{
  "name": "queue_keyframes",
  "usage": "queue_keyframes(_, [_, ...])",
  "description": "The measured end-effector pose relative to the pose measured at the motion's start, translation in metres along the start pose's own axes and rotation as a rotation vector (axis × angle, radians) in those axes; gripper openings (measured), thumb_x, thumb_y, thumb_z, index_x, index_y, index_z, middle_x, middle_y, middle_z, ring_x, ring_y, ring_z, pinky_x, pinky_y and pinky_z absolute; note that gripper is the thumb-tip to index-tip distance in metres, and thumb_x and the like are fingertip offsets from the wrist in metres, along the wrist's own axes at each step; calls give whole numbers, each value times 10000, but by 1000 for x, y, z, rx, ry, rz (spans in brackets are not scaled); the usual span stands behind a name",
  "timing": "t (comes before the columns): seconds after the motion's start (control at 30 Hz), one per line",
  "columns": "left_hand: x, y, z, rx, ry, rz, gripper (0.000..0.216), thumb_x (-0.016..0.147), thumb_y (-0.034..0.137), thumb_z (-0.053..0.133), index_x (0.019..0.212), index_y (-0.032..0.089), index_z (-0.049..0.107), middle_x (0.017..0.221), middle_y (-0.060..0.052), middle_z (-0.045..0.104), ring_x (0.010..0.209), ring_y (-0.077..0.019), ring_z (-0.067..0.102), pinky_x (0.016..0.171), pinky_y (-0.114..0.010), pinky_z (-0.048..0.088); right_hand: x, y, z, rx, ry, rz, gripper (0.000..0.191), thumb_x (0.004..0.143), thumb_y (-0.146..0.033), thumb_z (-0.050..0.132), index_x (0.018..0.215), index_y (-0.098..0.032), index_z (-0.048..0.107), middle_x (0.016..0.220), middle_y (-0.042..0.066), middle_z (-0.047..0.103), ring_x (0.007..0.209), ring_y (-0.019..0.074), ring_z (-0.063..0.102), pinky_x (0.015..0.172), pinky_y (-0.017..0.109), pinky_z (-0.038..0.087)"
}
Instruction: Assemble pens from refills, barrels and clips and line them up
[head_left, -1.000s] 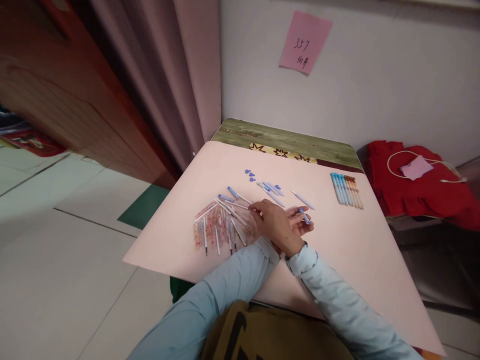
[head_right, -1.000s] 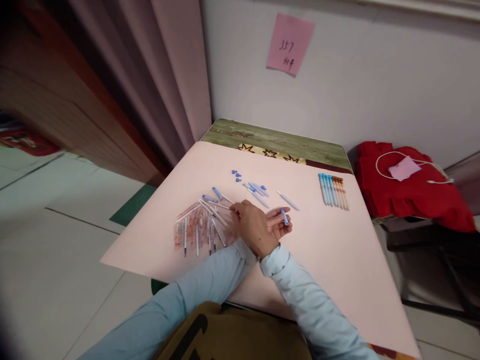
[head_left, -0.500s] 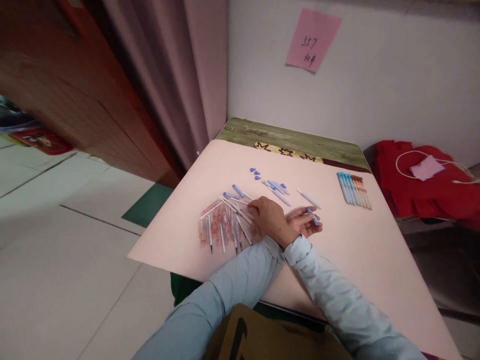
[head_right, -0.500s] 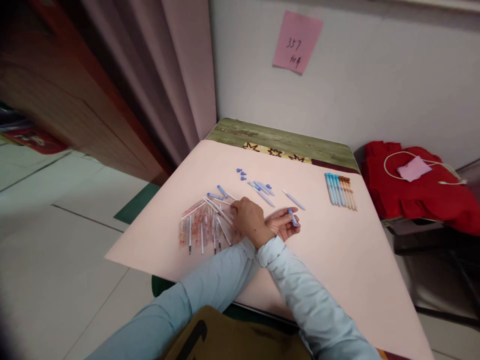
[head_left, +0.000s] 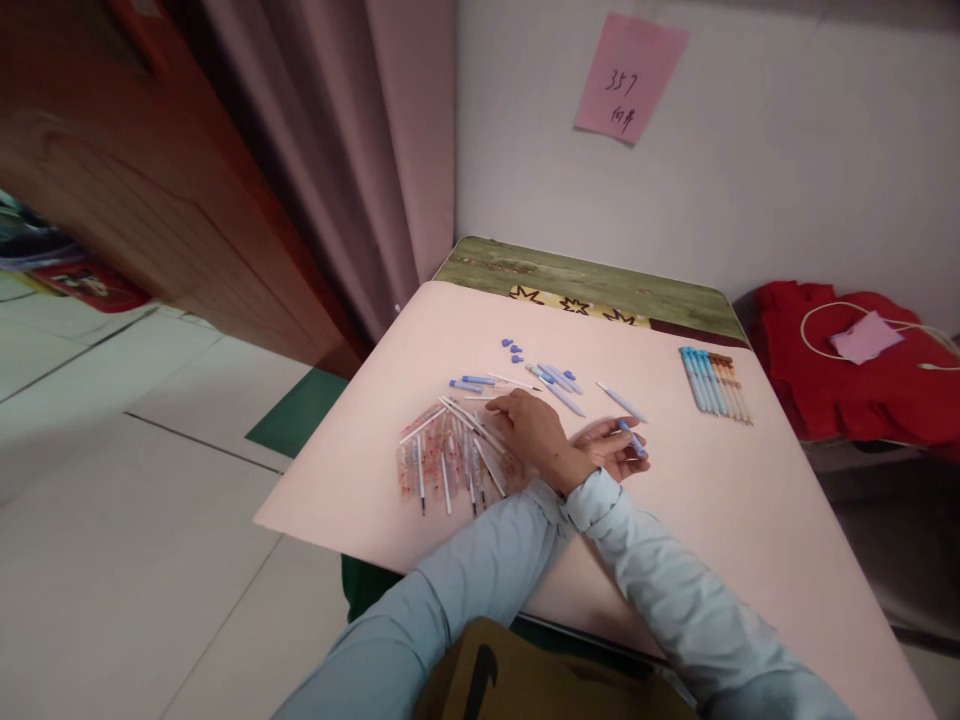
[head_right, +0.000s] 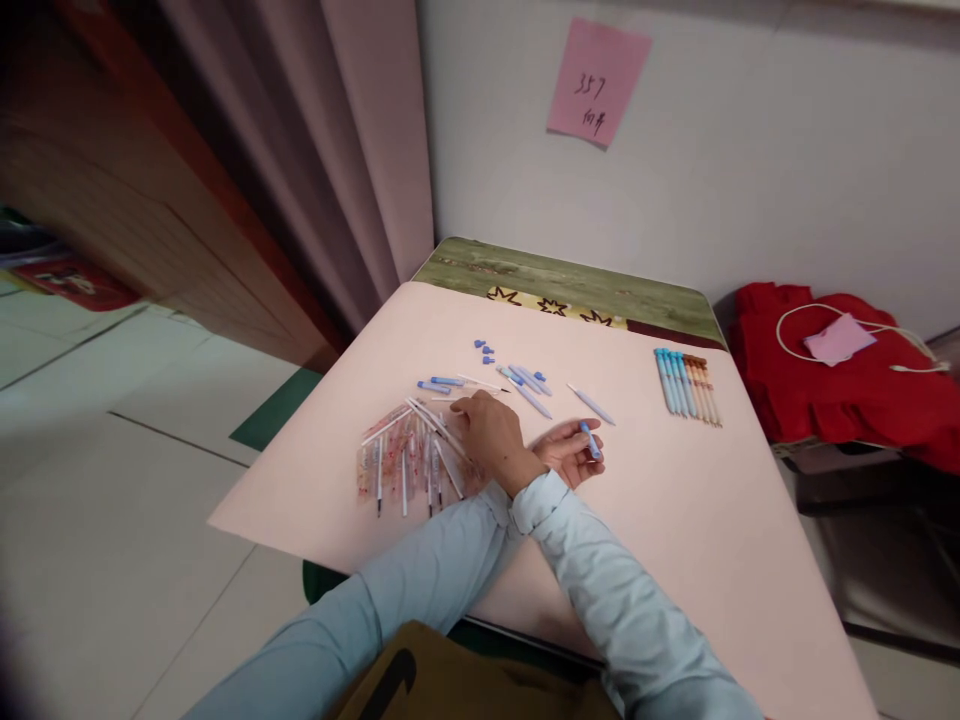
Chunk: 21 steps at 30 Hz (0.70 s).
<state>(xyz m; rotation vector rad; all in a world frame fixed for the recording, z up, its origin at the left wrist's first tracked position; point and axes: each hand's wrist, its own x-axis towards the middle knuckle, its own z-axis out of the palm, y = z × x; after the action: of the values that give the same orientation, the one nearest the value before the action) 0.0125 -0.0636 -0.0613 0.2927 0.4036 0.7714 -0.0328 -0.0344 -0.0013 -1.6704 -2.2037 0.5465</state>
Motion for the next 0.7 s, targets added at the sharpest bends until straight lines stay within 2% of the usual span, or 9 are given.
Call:
queue_keyframes(0.17, [-2, 2, -3, -34, -76, -31, 197, 840, 136, 629, 1021, 199, 673, 889, -76, 623, 711, -151, 625, 783, -370, 489, 13, -8, -4, -23, -63, -98, 290, 907, -158, 530, 1044, -277, 756, 1039, 42, 704, 955, 193, 644, 807, 284, 448])
queue_keyframes(0.27, [-3, 1, -3, -45, -88, -19, 205, 851, 135, 619, 1038, 201, 671, 889, -74, 623, 724, -145, 627, 759, -354, 480, 14, -9, -6, -61, -81, -58, 257, 904, -189, 546, 987, -278, 773, 992, 45, 704, 912, 197, 648, 762, 282, 449])
queue_keyframes(0.37, [-3, -2, -3, -60, -106, 6, 234, 841, 155, 650, 1072, 189, 667, 880, -76, 635, 741, -143, 630, 750, -340, 483, 15, -12, -9, -95, -56, -19, 285, 931, -210, 514, 1060, -286, 757, 1033, 57, 693, 903, 191, 649, 739, 273, 447])
queue_keyframes(0.5, [0, -1, -4, -67, -129, 5, 350, 743, 205, 769, 1071, 170, 652, 829, -60, 641, 709, -159, 632, 708, -336, 502, 26, -24, -13, -182, -104, -151, 357, 992, -249, 413, 1231, -311, 671, 1149, 64, 650, 937, 180, 643, 749, 257, 448])
queue_keyframes(0.6, [1, 2, -5, -59, -143, -7, 463, 660, 230, 839, 1071, 158, 640, 831, -61, 649, 711, -179, 642, 695, -345, 513, 38, -33, -11, -275, -152, -232, 356, 1000, -260, 391, 1212, -295, 675, 1156, 72, 633, 940, 185, 638, 768, 264, 452])
queue_keyframes(0.7, [-1, 4, -3, -55, -141, -6, 459, 667, 236, 838, 1071, 158, 635, 842, -56, 647, 712, -169, 641, 701, -342, 514, 49, -36, -3, -294, -145, -230, 350, 996, -255, 395, 1191, -293, 683, 1155, 67, 625, 955, 180, 634, 776, 263, 450])
